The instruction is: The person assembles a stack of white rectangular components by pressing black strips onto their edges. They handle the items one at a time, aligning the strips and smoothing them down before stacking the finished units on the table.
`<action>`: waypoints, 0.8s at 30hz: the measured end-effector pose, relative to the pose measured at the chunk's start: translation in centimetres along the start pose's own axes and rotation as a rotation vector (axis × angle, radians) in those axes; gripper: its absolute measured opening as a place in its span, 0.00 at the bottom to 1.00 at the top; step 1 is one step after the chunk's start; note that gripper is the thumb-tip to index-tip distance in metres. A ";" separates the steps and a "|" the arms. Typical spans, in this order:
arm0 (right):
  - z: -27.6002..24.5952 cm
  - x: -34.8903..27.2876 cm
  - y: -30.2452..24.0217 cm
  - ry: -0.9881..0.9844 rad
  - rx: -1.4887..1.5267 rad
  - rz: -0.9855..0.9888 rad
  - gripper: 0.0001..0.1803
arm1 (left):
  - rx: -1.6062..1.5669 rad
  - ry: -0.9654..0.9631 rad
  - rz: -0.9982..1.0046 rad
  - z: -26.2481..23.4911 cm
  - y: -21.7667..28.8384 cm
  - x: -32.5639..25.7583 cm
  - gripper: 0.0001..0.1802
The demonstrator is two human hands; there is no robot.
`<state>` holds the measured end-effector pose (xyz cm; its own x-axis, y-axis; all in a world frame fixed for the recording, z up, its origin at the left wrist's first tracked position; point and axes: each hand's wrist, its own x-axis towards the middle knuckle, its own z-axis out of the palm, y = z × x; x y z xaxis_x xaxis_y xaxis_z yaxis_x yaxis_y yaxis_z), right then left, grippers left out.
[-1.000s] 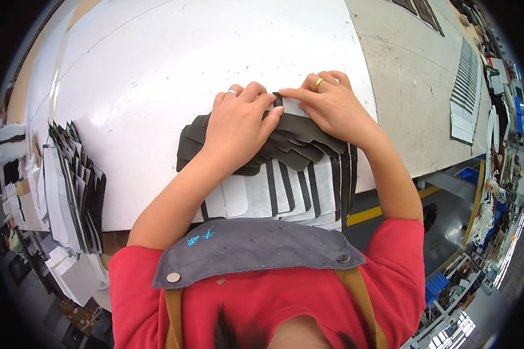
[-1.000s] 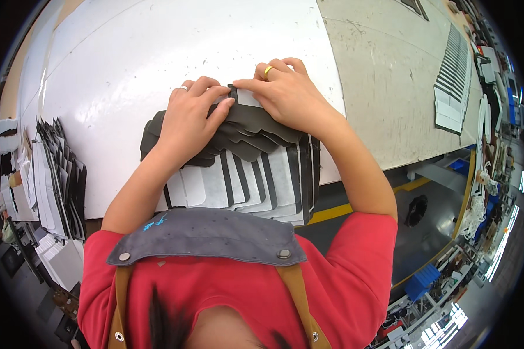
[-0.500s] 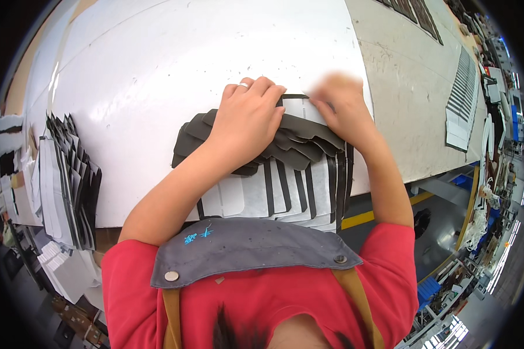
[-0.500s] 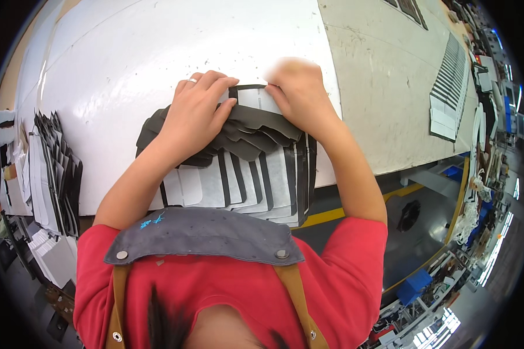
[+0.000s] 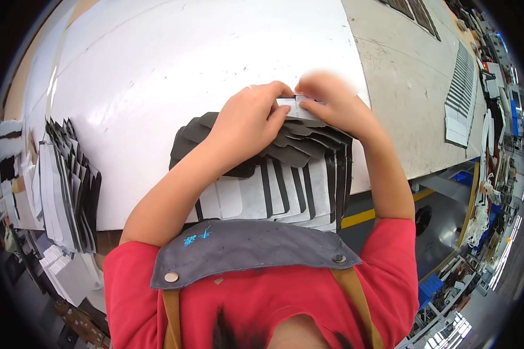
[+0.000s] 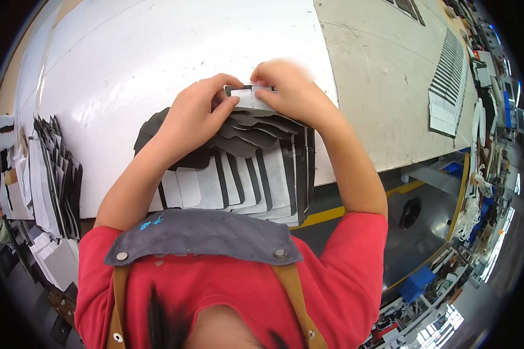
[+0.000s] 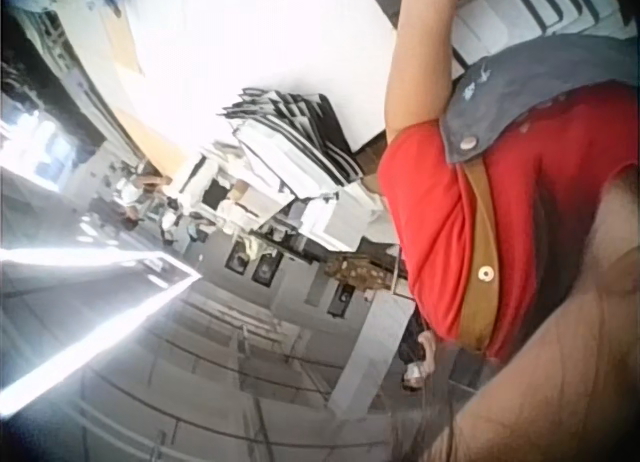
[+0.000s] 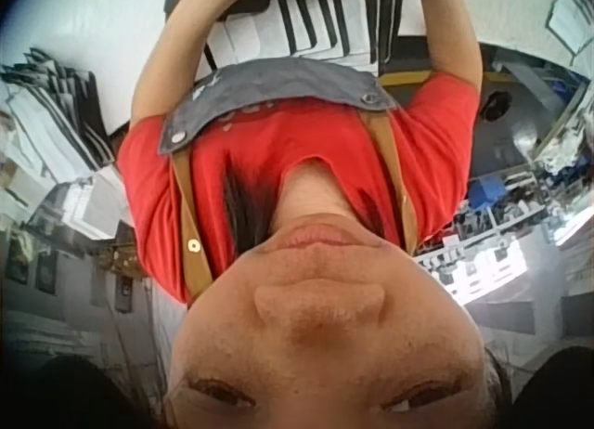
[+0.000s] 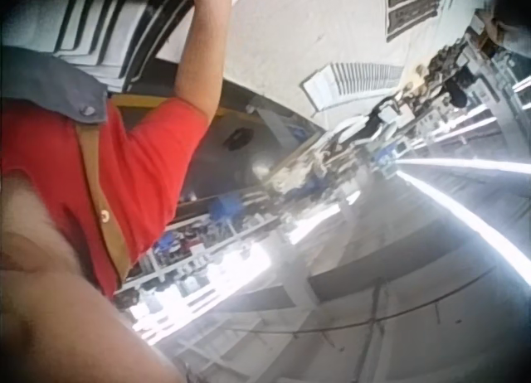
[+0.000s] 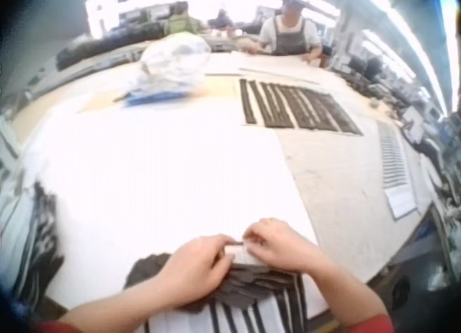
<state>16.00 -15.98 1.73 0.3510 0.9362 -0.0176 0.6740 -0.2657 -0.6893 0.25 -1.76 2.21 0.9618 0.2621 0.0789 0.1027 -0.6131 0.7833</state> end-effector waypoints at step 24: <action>0.9 -1.2 -0.6 0.061 -0.304 -0.334 0.09 | 0.486 -0.044 0.124 0.4 -1.6 -0.6 0.11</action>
<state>14.57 -16.68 1.54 0.1137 0.9692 0.2185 0.9137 -0.0156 -0.4062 -0.43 -1.22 0.70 0.9830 0.1397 0.1189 0.0831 -0.9167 0.3908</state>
